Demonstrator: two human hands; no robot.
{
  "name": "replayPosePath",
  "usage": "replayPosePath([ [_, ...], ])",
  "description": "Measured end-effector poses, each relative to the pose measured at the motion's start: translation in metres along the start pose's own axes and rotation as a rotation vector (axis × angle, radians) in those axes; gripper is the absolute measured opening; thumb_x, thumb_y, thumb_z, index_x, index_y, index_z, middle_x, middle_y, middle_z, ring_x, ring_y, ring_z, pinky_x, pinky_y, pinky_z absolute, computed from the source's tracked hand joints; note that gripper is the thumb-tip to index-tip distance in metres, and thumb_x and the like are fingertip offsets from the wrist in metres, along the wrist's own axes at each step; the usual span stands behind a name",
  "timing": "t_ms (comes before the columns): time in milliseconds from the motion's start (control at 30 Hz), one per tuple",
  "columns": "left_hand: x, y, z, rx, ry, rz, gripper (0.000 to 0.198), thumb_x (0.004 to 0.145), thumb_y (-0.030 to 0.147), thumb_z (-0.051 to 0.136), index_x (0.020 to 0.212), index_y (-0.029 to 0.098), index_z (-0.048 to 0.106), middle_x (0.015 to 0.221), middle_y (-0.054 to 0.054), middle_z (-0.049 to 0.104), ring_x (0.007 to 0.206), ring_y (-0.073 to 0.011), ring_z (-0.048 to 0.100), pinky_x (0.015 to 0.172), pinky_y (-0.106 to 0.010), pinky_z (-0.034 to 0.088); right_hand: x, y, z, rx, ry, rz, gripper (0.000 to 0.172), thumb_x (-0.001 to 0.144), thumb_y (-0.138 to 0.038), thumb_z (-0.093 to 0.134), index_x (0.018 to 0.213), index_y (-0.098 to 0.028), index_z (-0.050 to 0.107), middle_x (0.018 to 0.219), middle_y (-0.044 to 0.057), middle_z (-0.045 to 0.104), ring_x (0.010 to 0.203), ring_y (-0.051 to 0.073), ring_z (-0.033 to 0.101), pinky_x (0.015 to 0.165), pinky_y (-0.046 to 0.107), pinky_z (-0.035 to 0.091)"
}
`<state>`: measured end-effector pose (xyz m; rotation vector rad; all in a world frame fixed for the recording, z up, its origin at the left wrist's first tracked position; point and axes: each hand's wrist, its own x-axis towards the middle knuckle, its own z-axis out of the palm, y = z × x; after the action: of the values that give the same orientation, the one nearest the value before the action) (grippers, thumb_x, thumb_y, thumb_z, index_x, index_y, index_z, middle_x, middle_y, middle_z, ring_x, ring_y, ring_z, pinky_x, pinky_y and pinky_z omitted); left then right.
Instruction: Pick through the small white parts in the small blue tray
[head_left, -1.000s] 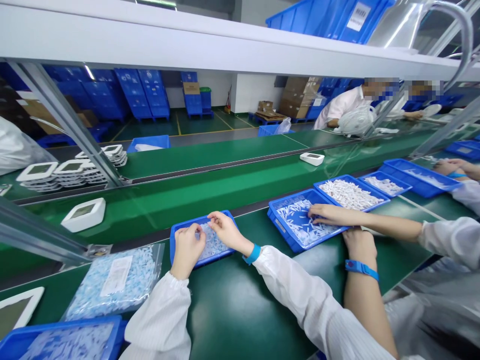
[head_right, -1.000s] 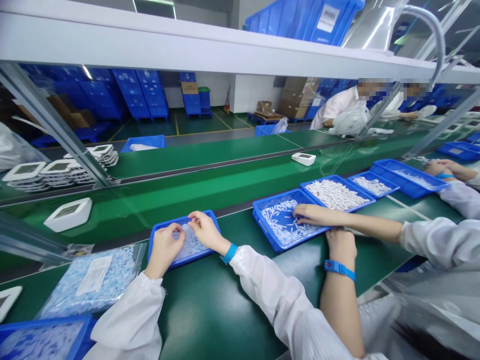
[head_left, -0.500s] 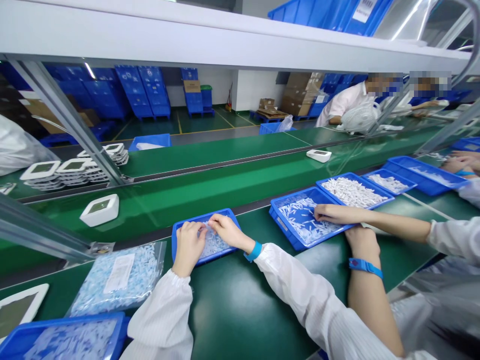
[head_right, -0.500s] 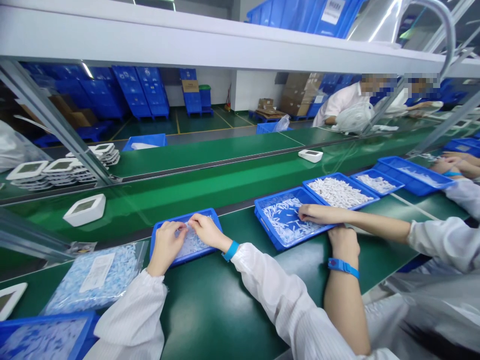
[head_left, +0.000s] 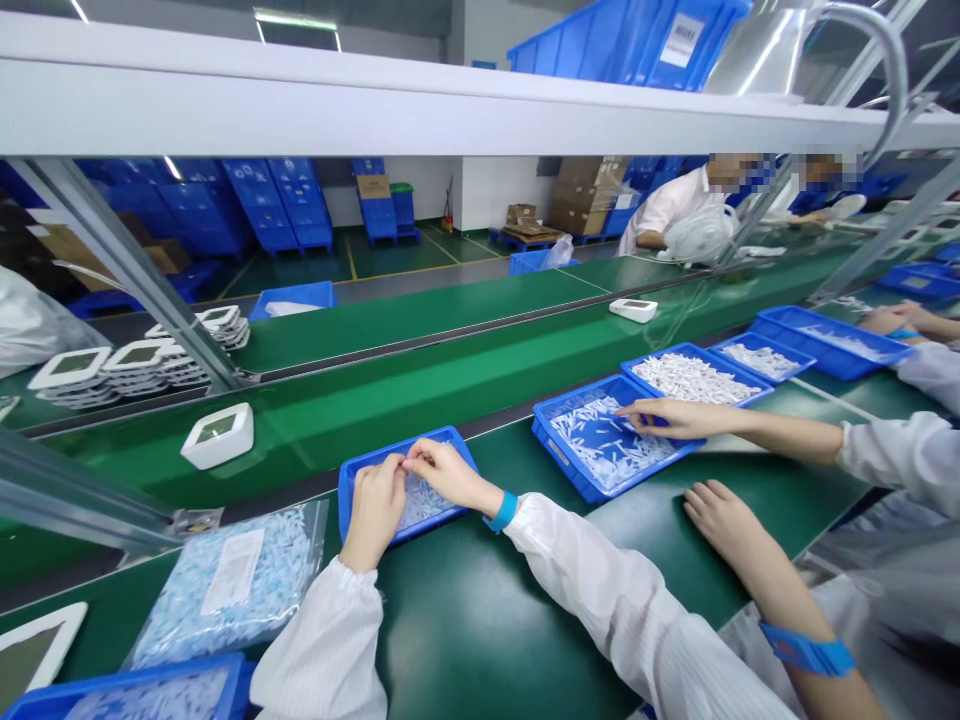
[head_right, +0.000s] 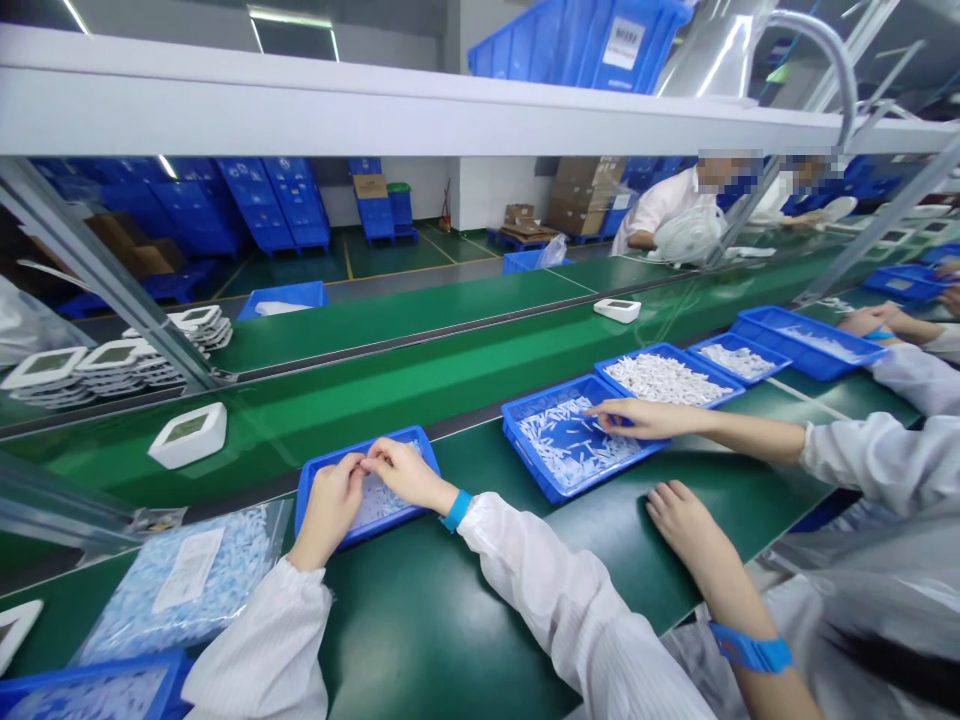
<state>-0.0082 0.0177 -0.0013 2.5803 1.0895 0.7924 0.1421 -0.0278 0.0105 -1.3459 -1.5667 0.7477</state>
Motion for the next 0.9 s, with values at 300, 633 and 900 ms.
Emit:
replayPosePath([
  [300, 0.001, 0.0, 0.001, -0.017, 0.045, 0.01, 0.024, 0.091, 0.026, 0.036, 0.093, 0.019, 0.059, 0.078, -0.005, 0.07, 0.071, -0.0192, 0.065, 0.073, -0.032, 0.043, 0.003, 0.01, 0.004, 0.182, 0.039, 0.033, 0.012, 0.082, -0.018, 0.056, 0.087, -0.015, 0.066, 0.074, 0.002, 0.065, 0.068, 0.013, 0.059, 0.067, 0.024, 0.046],
  [633, -0.002, 0.005, -0.004, -0.051, 0.101, -0.011, 0.027, 0.091, 0.03, 0.037, 0.098, 0.02, 0.061, 0.086, -0.004, 0.071, 0.082, -0.0202, 0.063, 0.081, -0.033, 0.044, 0.001, 0.01, 0.002, 0.283, 0.071, 0.041, 0.021, 0.086, -0.035, 0.056, 0.077, -0.016, 0.056, 0.068, -0.001, 0.059, 0.064, 0.011, 0.055, 0.061, 0.023, 0.044],
  [900, -0.005, 0.007, -0.005, -0.053, 0.14, -0.016, 0.021, 0.089, 0.031, 0.046, 0.087, 0.022, 0.065, 0.087, -0.002, 0.071, 0.081, -0.0186, 0.059, 0.089, -0.034, 0.04, 0.002, 0.012, 0.003, 0.34, 0.042, 0.017, 0.03, 0.086, -0.044, 0.053, 0.073, -0.018, 0.047, 0.062, -0.004, 0.05, 0.057, 0.01, 0.048, 0.057, 0.022, 0.039],
])
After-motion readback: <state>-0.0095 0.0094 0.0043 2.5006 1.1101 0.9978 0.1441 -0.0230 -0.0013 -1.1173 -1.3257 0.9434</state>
